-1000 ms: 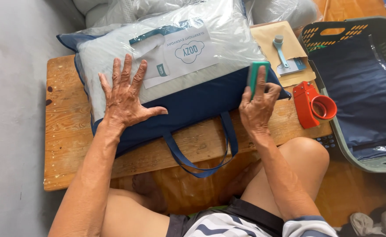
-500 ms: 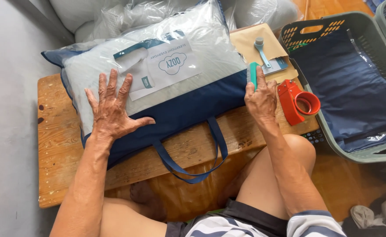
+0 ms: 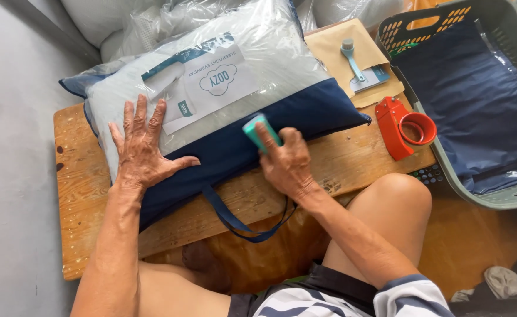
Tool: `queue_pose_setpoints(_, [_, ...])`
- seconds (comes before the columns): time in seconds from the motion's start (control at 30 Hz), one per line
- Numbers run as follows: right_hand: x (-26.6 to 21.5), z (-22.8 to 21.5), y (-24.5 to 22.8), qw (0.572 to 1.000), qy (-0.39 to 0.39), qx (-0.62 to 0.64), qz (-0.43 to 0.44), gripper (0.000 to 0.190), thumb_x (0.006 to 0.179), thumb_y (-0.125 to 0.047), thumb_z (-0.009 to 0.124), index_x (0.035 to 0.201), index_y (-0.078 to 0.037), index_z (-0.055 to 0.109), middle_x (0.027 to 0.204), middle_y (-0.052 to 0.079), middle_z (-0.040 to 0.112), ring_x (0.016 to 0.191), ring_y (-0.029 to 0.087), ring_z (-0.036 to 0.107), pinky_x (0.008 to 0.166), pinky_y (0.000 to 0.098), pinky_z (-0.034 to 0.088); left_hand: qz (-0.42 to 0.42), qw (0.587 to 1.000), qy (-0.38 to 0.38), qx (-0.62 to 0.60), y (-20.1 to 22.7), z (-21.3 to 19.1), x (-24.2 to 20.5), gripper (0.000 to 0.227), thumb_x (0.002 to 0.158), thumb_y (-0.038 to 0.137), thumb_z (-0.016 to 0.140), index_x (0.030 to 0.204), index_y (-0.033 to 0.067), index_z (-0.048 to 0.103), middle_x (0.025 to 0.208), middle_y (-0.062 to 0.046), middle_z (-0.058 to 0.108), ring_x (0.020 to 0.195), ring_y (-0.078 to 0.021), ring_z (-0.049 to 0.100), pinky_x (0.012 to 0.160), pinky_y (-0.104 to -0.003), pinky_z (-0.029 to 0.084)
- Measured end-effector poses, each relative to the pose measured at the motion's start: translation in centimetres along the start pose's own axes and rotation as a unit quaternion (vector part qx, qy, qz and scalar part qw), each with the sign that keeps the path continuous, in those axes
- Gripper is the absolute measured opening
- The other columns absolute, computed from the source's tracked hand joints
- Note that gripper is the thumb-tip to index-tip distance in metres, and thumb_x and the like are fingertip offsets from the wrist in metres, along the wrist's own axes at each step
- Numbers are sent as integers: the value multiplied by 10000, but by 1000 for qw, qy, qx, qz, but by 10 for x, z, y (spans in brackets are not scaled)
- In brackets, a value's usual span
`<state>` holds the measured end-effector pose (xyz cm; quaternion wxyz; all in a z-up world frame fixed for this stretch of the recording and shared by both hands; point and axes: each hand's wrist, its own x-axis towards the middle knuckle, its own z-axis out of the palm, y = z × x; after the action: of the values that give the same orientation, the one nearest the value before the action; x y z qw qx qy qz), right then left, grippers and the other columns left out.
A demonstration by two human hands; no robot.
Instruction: The person uses a green sponge to wipe the surface of a packaged pillow placed on a wooden table. The person repeatedly scrubs the pillow's plastic packaging and edges, occasionally adjusting the pillow's position.
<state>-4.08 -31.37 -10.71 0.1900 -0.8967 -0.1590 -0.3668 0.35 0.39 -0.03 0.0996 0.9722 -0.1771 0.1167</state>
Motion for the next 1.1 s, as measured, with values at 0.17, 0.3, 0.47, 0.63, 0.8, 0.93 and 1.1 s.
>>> queue_pose_setpoints(0.17, [8,-32,66,971,7,-6,237,992,992,-159,689,1662,-357,-16,1106,158,414,844,299,516,603,425,515,11,1000,13,-3,-2,4,0,1345,563,850,736,1653,352,125,1740,-82,74,1583,-448,68,1097,-845,94])
queue_pose_setpoints(0.3, [6,-40,70,952,46,48,299,924,1030,-147,621,1654,-321,-39,1149,190,427,822,346,557,600,482,521,6,1000,4,-1,-1,1,1,1345,565,841,740,1652,365,109,1743,-57,47,1588,-437,56,1103,-841,88])
queue_pose_setpoints(0.47, [-5,-18,4,998,47,35,-34,785,1039,-152,674,1650,-242,190,1119,175,462,880,305,513,711,435,507,11,1000,-6,1,-2,-1,3,1335,567,850,713,1652,367,104,1742,-61,40,1586,-441,59,1105,-834,91])
queue_pose_setpoints(0.63, [-7,-10,39,999,15,-21,-37,713,1005,-216,714,1600,-212,321,1106,199,496,863,379,546,707,493,485,13,1000,-8,-21,-5,-1,5,1320,575,788,759,1649,354,127,1740,-75,66,1583,-448,48,1097,-849,64])
queue_pose_setpoints(0.8, [-11,-27,116,965,68,-18,254,1101,987,-131,795,1647,-399,-44,1173,167,384,927,289,565,544,404,575,9,1000,-2,-13,-8,6,7,1320,582,828,716,1650,372,88,1745,-61,37,1592,-432,25,1104,-846,46])
queue_pose_setpoints(0.93, [10,-65,99,928,56,81,361,901,935,-209,733,1613,-284,143,1275,194,424,1055,429,616,784,539,561,2,1000,-9,-28,-1,-8,8,1310,570,778,750,1649,341,148,1737,-79,74,1581,-432,40,1093,-848,49])
queue_pose_setpoints(1.1, [15,-88,89,881,-78,145,443,858,829,-339,605,1570,-246,184,1291,224,609,931,448,647,776,519,507,-37,998,28,-34,24,-18,24,1100,634,840,644,1504,192,462,1669,-263,226,1535,-453,67,1032,-873,-13])
